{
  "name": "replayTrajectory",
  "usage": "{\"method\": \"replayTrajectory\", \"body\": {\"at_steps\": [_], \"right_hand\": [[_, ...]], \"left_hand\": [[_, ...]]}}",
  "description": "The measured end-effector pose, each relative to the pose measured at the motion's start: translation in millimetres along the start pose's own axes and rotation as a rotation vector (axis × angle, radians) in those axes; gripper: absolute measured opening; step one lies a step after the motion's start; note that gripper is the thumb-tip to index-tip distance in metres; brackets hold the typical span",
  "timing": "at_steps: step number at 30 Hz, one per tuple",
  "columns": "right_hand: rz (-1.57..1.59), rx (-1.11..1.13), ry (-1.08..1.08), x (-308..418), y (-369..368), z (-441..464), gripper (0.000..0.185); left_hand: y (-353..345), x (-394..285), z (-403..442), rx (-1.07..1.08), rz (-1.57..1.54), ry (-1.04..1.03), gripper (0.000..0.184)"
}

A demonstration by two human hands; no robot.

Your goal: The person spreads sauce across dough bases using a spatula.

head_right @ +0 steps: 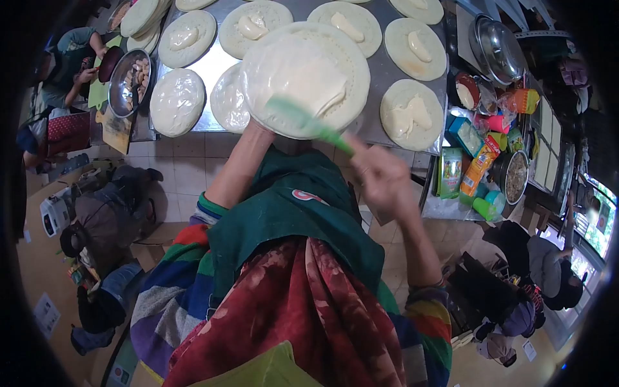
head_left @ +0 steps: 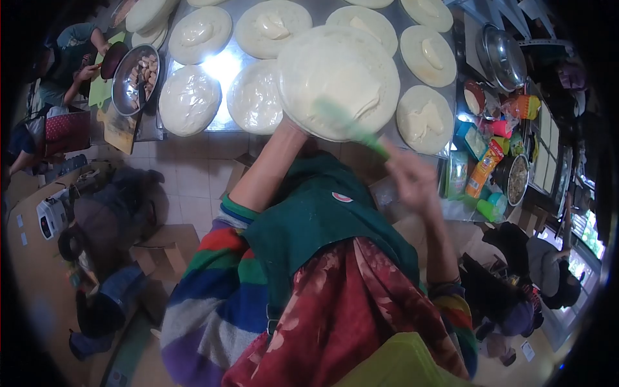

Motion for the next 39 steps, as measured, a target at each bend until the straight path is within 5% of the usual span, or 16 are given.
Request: {"method": "replayTrajectory", "body": {"at_steps": [2,8,12,15,16,18,21,24,27,31,33,35,38,39], "right_hand": [[0.027,-0.165,-0.205,-13,20,15,0.039],[0.012,0.100,0.011,16,-7,-13,0.038],[-0.018,-0.133,-0.105,-13,22,10,0.037],[-0.054,-0.144,-0.082,-18,14,8,0.037],[-0.037,-0.154,0.036,-13,3,0,0.039],[0.074,0.058,-0.102,1,-15,-17,0.041],[0.324,-0.061,0.041,-2,-35,-10,0.041],[0.891,-0.069,-0.336,-8,-23,25,0.040],[0.835,-0.181,-0.227,-8,1,61,0.038],[0.281,-0.171,-0.270,-4,28,48,0.037],[-0.106,-0.272,0.112,-2,1,26,0.037],[0.081,-0.084,-0.043,27,-29,2,0.038],[0.245,-0.042,0.005,48,-41,8,0.038],[0.455,-0.053,-0.136,36,-45,14,0.039]], "left_hand": [[-13,4,-1,0.005,-0.055,0.010,0.055],[-31,1,-8,-0.123,0.264,-0.155,0.056],[-34,1,-10,0.181,-0.147,0.025,0.054],[-50,2,-11,-0.096,0.148,-0.181,0.054],[-47,1,-10,-0.025,0.100,-0.174,0.055],[-36,-2,-12,0.111,0.009,-0.157,0.057],[-40,-1,-9,0.178,-0.056,-0.140,0.058],[-58,4,-9,0.235,-0.156,-0.124,0.059],[-79,0,-16,0.297,-0.278,-0.076,0.061],[-68,-12,-20,0.253,-0.294,-0.097,0.066],[-59,-11,-17,0.254,-0.307,-0.121,0.068],[-50,-11,-14,0.124,-0.013,-0.302,0.072],[-53,-11,-20,0.019,0.181,-0.385,0.074],[-59,-10,-22,0.007,0.205,-0.379,0.074]]}}
Point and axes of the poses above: each hand's wrist, its own z-axis towards the middle knuckle, its own y-axis out of the back of the hand, x = y × z, the point moved 4 cm from there along z, towards the middle knuckle, and after that the axes turned 7 degrees about -z, right-handed, at the moved point
